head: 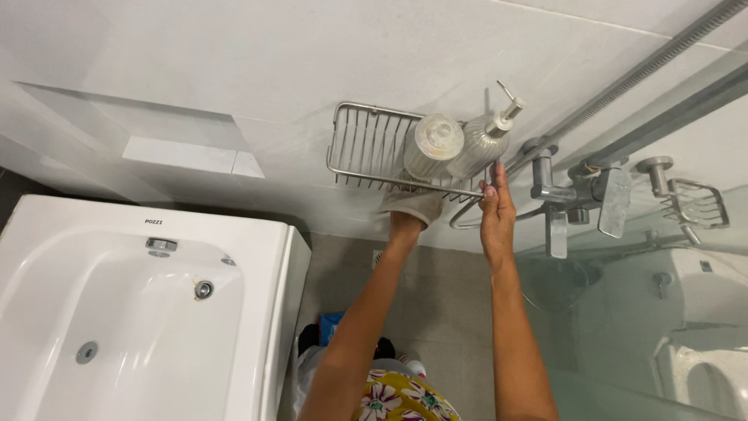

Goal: The person wipes a wall-mounted metal shower caddy and its contents with a cloth. They remove and reposition two pump bottles and a small jar, then wipe the caddy bars and surrounding wall area.

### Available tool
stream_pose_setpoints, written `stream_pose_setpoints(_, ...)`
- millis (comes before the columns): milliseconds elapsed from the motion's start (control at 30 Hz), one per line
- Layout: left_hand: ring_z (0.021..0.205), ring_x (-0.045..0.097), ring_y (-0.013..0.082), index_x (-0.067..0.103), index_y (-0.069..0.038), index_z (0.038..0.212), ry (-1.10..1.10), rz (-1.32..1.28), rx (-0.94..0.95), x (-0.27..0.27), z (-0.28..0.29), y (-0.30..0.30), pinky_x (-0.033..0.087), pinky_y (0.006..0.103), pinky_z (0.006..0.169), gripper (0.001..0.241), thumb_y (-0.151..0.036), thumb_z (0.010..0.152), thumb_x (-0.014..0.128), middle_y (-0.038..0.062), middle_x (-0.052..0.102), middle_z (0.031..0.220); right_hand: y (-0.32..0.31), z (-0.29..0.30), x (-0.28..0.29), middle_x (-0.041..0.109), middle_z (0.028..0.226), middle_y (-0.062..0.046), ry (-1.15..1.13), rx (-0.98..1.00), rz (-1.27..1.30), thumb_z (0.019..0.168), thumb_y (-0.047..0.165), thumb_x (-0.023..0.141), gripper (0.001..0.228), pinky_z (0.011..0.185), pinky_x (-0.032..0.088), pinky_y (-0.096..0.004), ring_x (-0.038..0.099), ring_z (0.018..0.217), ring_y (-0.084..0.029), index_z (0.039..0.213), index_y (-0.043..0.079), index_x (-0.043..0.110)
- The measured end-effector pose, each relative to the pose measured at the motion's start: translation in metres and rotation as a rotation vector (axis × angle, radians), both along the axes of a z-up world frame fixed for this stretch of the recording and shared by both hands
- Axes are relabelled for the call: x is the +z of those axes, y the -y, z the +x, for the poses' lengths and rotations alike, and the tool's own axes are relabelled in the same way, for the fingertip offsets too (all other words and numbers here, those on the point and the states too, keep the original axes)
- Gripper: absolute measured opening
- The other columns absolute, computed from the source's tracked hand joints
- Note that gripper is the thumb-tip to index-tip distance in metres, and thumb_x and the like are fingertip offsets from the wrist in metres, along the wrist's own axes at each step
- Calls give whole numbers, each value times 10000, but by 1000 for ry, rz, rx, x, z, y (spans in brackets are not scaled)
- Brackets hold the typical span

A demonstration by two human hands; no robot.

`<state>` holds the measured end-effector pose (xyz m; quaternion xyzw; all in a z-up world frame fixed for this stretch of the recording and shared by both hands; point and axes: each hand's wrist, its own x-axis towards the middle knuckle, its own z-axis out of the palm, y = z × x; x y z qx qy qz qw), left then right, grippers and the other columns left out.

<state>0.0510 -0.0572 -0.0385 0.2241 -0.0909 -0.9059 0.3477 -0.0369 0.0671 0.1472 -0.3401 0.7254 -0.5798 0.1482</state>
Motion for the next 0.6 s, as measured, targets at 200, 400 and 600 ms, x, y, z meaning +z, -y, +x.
stream_pose_setpoints(200, 1080, 590, 278, 650, -33, 1181, 141, -206, 53, 29, 27, -10, 557, 393, 957, 334, -90, 857, 708, 103, 621, 1218, 3, 3, 3, 398, 1630, -119, 12, -13, 23, 1078, 364, 450, 579, 1012, 503, -343, 555, 1344, -263, 1594, 138, 313)
stream_pose_setpoints(400, 1089, 584, 291, 653, -22, 1181, 770, -1044, 318, 95, 116, -45, 556, 397, 958, 356, -79, 834, 711, 113, 615, 1234, 6, 1, 7, 411, 1626, -122, -19, -17, 1, 1070, 365, 452, 588, 991, 502, -348, 567, 1341, -276, 1595, 135, 319)
stream_pose_setpoints(600, 1097, 579, 304, 656, -12, 1182, 1200, -1613, 760, 156, 131, 15, 555, 401, 959, 379, -68, 812, 714, 123, 609, 1250, 5, 2, 5, 399, 1628, -116, 34, -6, -6, 1060, 382, 447, 599, 1031, 508, -395, 547, 1367, -288, 1593, 146, 310)
